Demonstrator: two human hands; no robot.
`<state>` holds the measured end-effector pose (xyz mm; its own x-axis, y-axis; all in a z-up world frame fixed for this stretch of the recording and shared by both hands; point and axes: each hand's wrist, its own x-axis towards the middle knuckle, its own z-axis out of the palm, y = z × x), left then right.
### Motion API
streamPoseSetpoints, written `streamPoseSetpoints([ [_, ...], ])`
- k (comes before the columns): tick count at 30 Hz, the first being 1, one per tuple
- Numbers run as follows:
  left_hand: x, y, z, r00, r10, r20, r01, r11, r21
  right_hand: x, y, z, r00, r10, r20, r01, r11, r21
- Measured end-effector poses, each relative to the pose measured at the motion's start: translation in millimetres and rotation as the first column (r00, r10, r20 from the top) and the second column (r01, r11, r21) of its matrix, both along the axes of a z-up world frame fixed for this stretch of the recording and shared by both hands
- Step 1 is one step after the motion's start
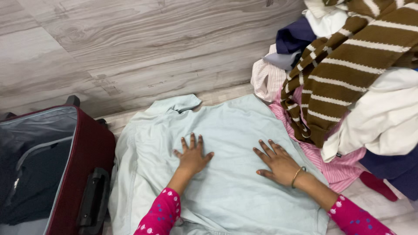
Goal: The person folds a shirt on the floor next to a suitcase and a pile of other clothes.
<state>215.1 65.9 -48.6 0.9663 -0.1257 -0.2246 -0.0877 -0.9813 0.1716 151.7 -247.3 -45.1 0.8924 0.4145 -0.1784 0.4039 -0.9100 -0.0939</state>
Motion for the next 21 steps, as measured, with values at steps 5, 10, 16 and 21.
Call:
streamPoseSetpoints([
  [5, -24.0, -82.4, -13.0, 0.751, -0.438, 0.494, 0.59, 0.781, -0.205, 73.4, 16.8, 36.3, 0.997, -0.064, -0.051, 0.069, 0.992, 0.101],
  [10, -88.2, -105.2, -30.5, 0.678, -0.545, 0.492, 0.697, 0.691, -0.194, 183.9, 13.9, 13.2, 0.971, -0.23, 0.067, 0.225, 0.971, 0.074],
  [16, -72.9, -108.9, -54.1, 0.555, -0.565, 0.611, 0.686, 0.726, 0.048, 269.1, -13.3, -13.2, 0.866, -0.499, -0.019, 0.499, 0.866, 0.027],
  [21, -68.8, -110.9, -70.7, 0.565, -0.568, 0.599, 0.689, 0.724, 0.037, 215.2, 46.8, -21.7, 0.928, -0.255, 0.271, 0.278, 0.959, -0.051],
])
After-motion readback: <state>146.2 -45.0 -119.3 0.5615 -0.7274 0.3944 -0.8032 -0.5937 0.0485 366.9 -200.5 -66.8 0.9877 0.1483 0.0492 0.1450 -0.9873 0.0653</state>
